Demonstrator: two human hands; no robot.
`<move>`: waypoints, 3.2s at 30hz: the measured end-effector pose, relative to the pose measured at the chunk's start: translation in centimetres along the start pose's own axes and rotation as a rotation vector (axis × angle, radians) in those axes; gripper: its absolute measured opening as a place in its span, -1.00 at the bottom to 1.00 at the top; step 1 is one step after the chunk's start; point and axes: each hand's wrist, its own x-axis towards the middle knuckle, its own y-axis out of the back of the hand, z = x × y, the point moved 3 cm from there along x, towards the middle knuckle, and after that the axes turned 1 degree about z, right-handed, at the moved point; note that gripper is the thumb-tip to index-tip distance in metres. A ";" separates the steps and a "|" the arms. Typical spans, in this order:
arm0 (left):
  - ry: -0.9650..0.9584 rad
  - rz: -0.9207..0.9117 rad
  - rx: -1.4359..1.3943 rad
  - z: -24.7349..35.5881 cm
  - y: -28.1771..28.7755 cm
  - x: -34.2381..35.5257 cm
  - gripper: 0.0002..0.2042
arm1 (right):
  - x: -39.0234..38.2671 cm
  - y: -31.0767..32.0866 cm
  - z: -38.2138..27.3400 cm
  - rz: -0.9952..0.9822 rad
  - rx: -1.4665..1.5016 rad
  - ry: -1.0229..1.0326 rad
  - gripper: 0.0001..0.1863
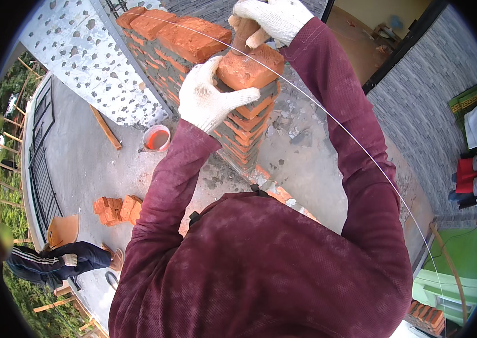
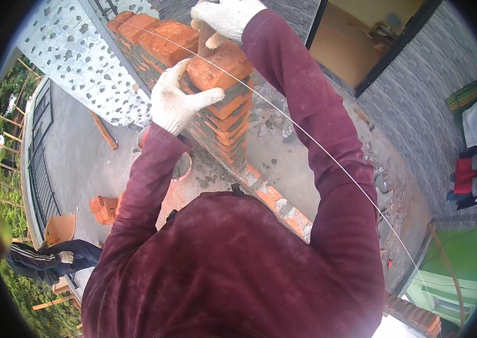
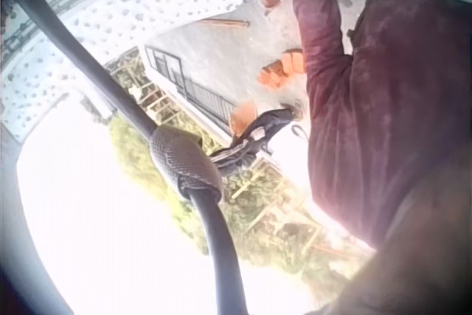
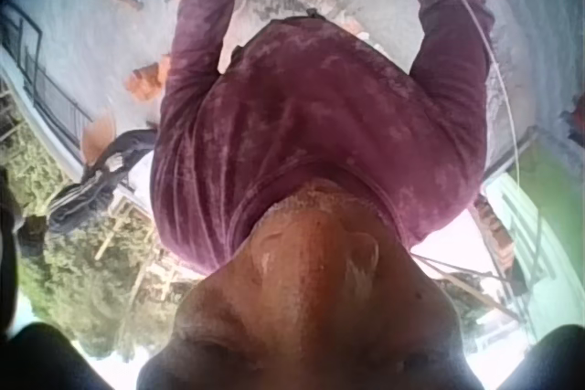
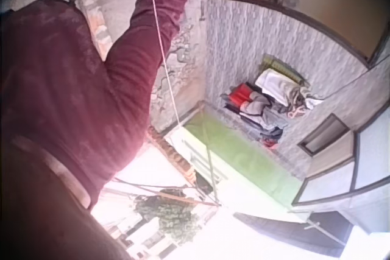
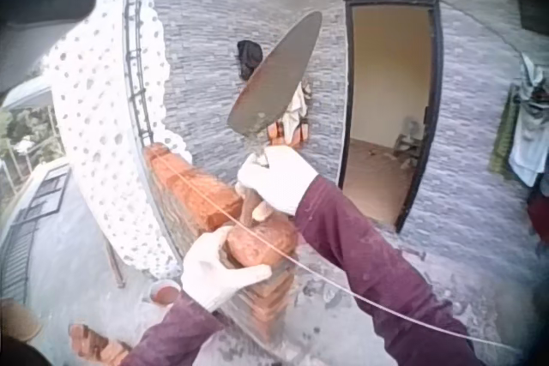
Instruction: The person lays red bricks onto a partially built wall using a trowel to apply mortar. They repeatedly pick up bricks, apply mortar, place bricks, and tap them into alignment along a guide string.
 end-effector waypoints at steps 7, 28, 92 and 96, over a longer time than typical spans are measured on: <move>-0.084 0.052 0.069 -0.7 1.6 0.0 -0.03 | -0.7 1.4 -2.6 0.269 0.215 0.202 -0.68; -0.953 -0.321 -0.118 -6.5 2.0 8.8 -0.54 | -39.4 -17.4 3.2 1.003 0.407 -0.951 -0.63; -0.857 -0.228 -0.308 -5.8 1.5 8.8 -0.68 | -1.5 -3.9 -7.3 0.578 -0.885 -0.120 -0.75; -0.835 -0.255 -0.284 -5.8 1.7 8.9 -0.64 | -1.6 -3.2 -7.0 0.691 -0.775 0.018 -0.75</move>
